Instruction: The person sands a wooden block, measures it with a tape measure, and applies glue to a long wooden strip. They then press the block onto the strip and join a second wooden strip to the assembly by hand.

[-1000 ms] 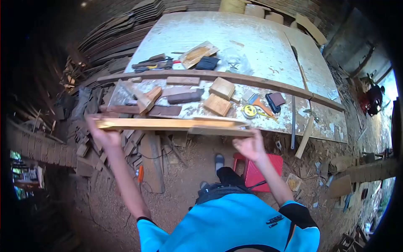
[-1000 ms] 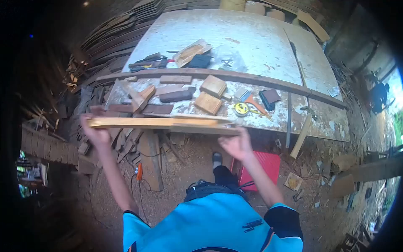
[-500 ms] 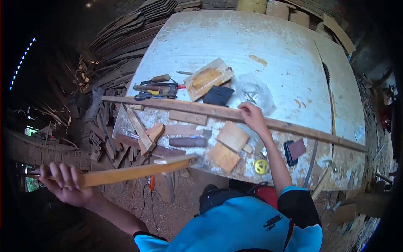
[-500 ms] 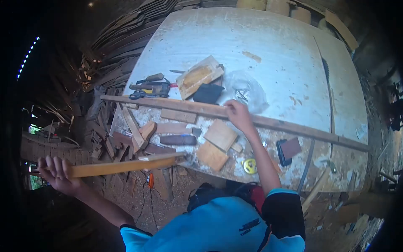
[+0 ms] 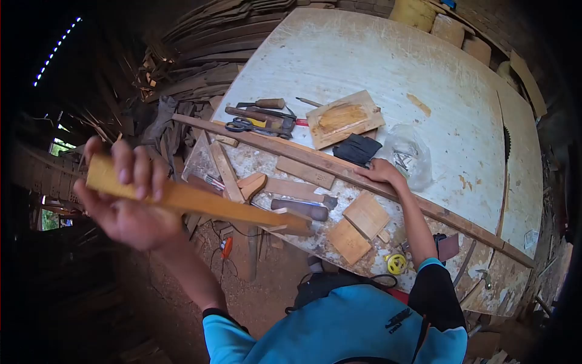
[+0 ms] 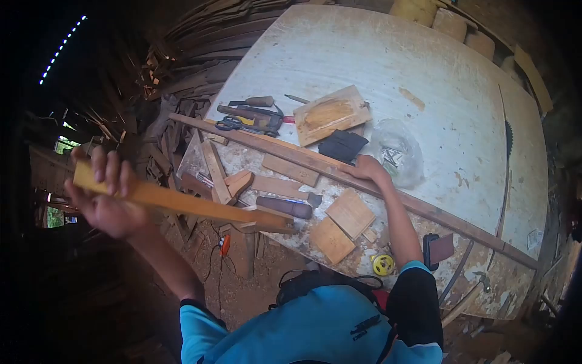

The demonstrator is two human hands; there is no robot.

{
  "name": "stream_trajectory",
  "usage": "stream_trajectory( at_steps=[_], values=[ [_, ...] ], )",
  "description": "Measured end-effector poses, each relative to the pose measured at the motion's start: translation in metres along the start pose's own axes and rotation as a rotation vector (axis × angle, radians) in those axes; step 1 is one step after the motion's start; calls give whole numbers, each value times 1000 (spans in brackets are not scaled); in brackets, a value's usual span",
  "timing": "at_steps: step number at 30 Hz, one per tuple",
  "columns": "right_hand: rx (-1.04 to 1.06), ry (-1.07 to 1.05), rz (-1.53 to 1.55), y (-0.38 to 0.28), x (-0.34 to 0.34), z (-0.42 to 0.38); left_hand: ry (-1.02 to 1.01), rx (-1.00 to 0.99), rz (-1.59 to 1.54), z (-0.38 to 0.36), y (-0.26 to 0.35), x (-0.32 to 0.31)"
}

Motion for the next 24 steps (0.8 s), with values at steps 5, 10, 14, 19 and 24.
stream_trajectory(
  at_steps=[5,10,14,19,24],
  values=[
    [86,168,-29,-6,9,-11,-7,3,-79,8,-11,9],
    [9,85,-2,2,4,-3,43,-1,-66,7,-7,16],
    [-26,116,-19,3,-1,1,79,1,-39,7,-5,18],
    [-32,317,47,20,-9,6,181,50,-3,14,-6,30],
    [70,440,79,15,-18,-13,188,32,16,14,-6,30]
  ],
)
Point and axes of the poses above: each hand's wrist, its own z-axis towards the middle knuckle, its own x-axis out of the back of the hand, y = z × x, the point moved 2 cm from there along z, towards the middle knuckle, and after that the axes turned 1 degree about -y, right-handed, at the moved point
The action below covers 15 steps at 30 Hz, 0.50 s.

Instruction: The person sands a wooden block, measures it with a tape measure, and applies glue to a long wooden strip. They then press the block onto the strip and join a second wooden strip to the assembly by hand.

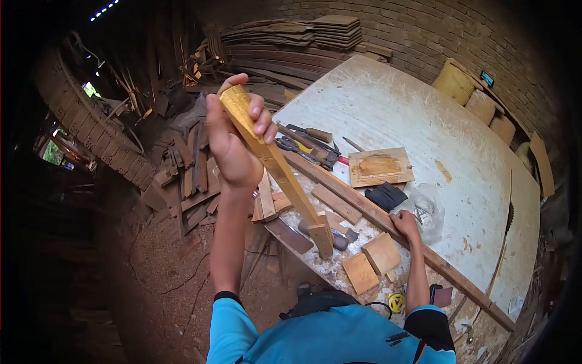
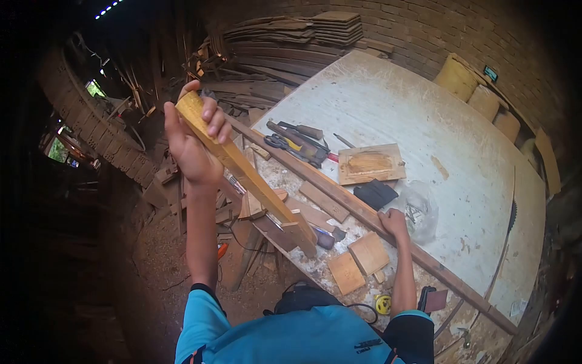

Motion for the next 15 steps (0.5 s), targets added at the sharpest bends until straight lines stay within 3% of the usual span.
stream_trajectory(
  at_steps=[3,8,15],
  values=[
    [-69,15,26,-4,2,-4,-18,6,-14,-1,-3,-6],
    [-23,-134,-86,-3,13,11,-66,9,-14,-3,-5,-14],
    [29,24,-68,-11,9,-6,-88,25,-36,-6,-8,-21]
  ],
)
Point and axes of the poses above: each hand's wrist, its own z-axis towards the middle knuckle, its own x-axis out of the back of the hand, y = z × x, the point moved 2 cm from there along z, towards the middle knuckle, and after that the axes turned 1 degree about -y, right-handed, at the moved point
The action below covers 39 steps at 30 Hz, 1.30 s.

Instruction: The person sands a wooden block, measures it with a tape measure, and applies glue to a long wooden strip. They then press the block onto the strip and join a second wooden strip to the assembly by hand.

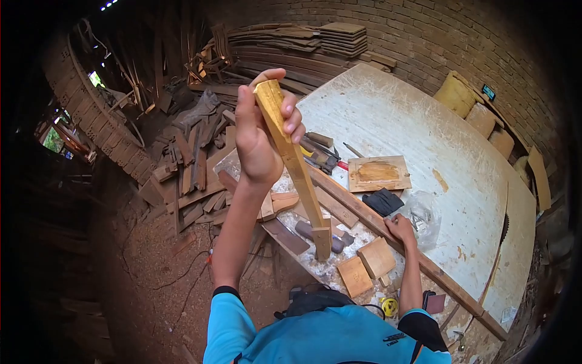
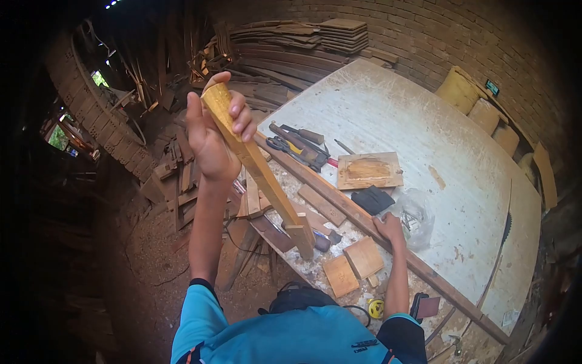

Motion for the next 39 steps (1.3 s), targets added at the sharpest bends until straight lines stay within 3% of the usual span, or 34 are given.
stream_trajectory(
  at_steps=[7,10,13,16,18,20,22,25,27,29,39],
  values=[
    [-115,-215,-3,0,-3,12,-21,11,17,2,-4,-5],
    [-107,-153,-75,0,-6,16,-10,17,26,3,-4,-5],
    [-136,-261,-81,-5,-2,17,50,48,25,4,-6,-8],
    [-204,-387,85,1,-8,14,13,40,-25,4,-8,-5],
    [-140,-217,-76,1,-25,7,13,-2,-43,3,-10,-6],
    [-190,-204,6,-12,-3,-7,-179,8,-119,5,-11,-2],
    [-135,-120,57,-4,3,-12,-186,11,-139,6,-12,1],
    [-109,-223,38,7,7,-7,-185,18,-138,4,-10,-1],
    [-229,-210,48,28,-7,9,-185,27,-149,2,-7,-3],
    [-270,-45,-3,43,-8,4,-187,44,-165,-2,-3,-3],
    [-418,-62,115,17,7,-14,-166,1,-164,-8,12,13]
  ],
)
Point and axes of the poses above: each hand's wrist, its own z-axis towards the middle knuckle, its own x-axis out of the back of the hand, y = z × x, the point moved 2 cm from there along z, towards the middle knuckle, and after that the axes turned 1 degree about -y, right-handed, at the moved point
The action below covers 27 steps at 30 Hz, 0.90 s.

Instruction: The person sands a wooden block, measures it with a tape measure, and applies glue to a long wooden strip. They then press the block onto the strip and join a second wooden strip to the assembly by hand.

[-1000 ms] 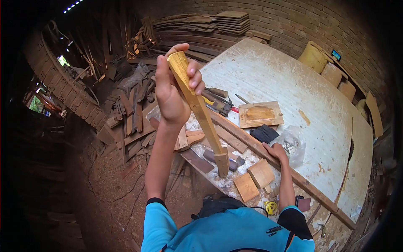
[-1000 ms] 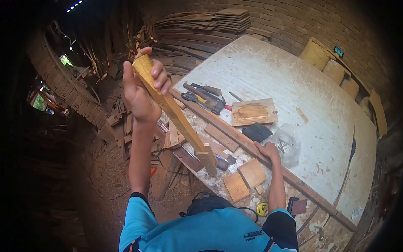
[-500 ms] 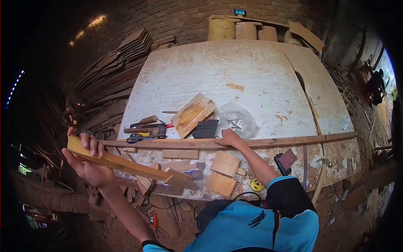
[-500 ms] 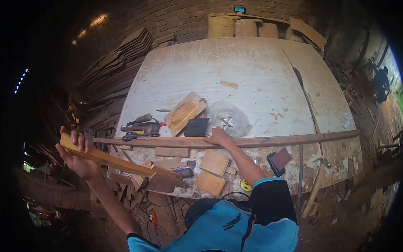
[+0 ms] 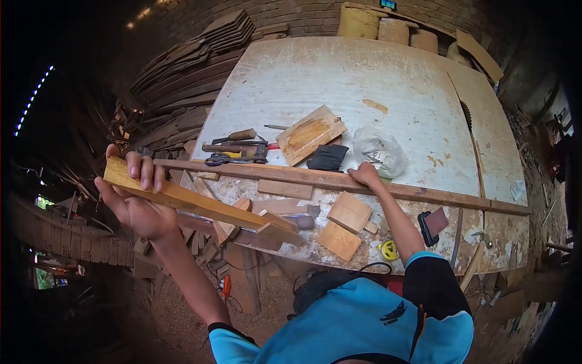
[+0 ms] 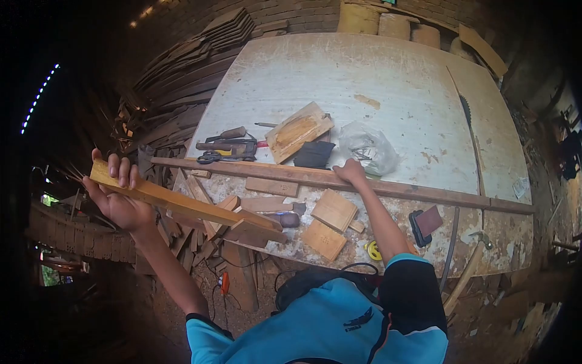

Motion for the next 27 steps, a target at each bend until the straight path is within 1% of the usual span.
stream_trajectory(
  at_steps=[6,9,12,16,20,23,24,27],
  values=[
    [146,40,-12,5,-11,3,18,-10,8,-2,5,4],
    [216,5,-25,6,-12,11,34,-16,15,-2,6,6],
    [243,-22,-5,5,-12,4,45,-19,23,-1,6,8],
    [197,-65,58,6,-10,6,63,-14,9,0,2,8],
    [324,-122,142,8,-12,15,68,4,15,3,-2,6],
    [367,-114,100,-14,16,-10,45,-5,26,5,-3,4],
    [458,-84,161,-19,25,-20,54,5,14,5,-3,5],
    [425,-166,147,-32,63,-49,93,25,47,5,-3,10]
  ],
)
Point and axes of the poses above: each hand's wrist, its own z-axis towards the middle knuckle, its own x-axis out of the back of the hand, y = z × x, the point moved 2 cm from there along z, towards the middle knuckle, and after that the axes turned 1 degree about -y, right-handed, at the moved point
